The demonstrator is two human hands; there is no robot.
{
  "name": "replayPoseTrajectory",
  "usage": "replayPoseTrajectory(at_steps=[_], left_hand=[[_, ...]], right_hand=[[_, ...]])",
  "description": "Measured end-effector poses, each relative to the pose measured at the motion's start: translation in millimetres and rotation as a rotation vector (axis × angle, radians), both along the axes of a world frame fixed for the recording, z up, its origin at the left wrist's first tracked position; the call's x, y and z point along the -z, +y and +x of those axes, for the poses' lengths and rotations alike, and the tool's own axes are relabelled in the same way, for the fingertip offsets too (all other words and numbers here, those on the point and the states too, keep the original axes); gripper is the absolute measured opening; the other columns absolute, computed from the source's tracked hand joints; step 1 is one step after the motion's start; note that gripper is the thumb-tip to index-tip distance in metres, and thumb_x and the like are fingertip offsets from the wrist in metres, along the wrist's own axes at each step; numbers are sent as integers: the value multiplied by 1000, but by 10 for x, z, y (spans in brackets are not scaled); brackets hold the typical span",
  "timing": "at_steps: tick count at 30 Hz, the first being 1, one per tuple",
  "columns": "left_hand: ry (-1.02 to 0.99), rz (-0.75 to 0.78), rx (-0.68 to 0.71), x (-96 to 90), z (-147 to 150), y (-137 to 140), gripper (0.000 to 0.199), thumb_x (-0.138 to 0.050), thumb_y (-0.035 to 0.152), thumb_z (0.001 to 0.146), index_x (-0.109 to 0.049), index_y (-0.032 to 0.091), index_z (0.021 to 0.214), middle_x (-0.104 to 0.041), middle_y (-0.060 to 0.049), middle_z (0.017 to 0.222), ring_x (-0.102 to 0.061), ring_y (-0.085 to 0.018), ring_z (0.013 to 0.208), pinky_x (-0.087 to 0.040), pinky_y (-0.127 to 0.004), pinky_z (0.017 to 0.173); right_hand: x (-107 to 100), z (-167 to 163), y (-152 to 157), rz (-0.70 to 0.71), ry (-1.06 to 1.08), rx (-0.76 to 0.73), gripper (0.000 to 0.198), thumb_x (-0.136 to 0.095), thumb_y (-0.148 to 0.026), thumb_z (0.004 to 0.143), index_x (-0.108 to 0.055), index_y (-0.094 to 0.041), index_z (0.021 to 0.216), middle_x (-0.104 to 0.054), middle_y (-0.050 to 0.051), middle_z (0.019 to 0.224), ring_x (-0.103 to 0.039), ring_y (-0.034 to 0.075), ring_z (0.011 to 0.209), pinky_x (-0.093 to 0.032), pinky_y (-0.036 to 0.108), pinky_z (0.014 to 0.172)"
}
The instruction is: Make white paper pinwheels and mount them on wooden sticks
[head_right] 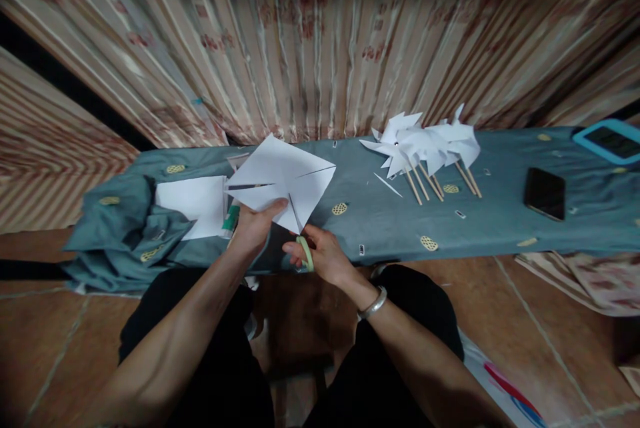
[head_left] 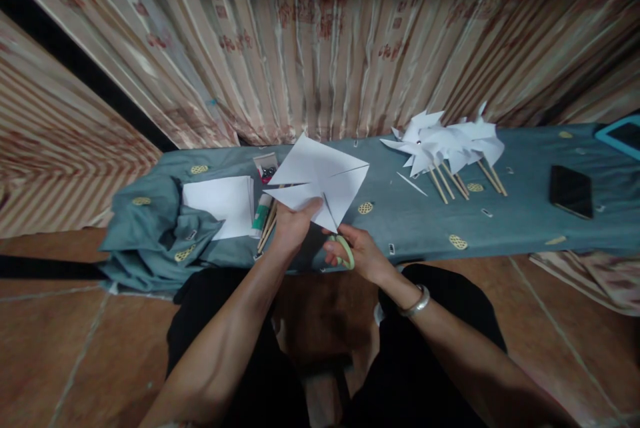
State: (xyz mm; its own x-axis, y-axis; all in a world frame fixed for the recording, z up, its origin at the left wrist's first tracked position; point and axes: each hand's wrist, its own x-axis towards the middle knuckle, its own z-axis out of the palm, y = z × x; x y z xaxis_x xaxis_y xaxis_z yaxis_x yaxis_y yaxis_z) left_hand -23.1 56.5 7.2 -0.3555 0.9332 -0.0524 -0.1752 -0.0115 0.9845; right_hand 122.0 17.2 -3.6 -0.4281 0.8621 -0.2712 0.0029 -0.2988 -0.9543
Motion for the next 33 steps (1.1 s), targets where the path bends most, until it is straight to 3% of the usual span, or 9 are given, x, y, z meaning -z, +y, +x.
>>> replayPoseTrajectory(at_steps=[13,25,33], left_hand=[[-51,-27,6,-15,21,-48,41,-76,27,54,-67,14,91,-71,-6,86,-64,-19,75,-51,-33,75],[-41,-46,5,-28,14,-76,43,-76,26,55,-67,14,95,-72,-7,91,-65,-21,80,-50,-34,79],[-46,-73,-1,-32,21,-93,34,-76,25,54,-67,15,86,-71,-7,90,-64,-20,78,-50,-33,78]], right_hand=[[2,2,6,51,-16,-8,38,-76,-49,68,-61,-18,83,-64,-2,60,-58,11,52,-44,22,50],[1,-19,15,28,-56,20,43,-77,-52,64,-65,-16,86,-65,-1,58,-58,12,51,-44,24,51],[0,-24,14,50,-80,29,41,-76,-54,65,-65,-17,80,-66,-1,57,-58,11,50,-45,23,51]])
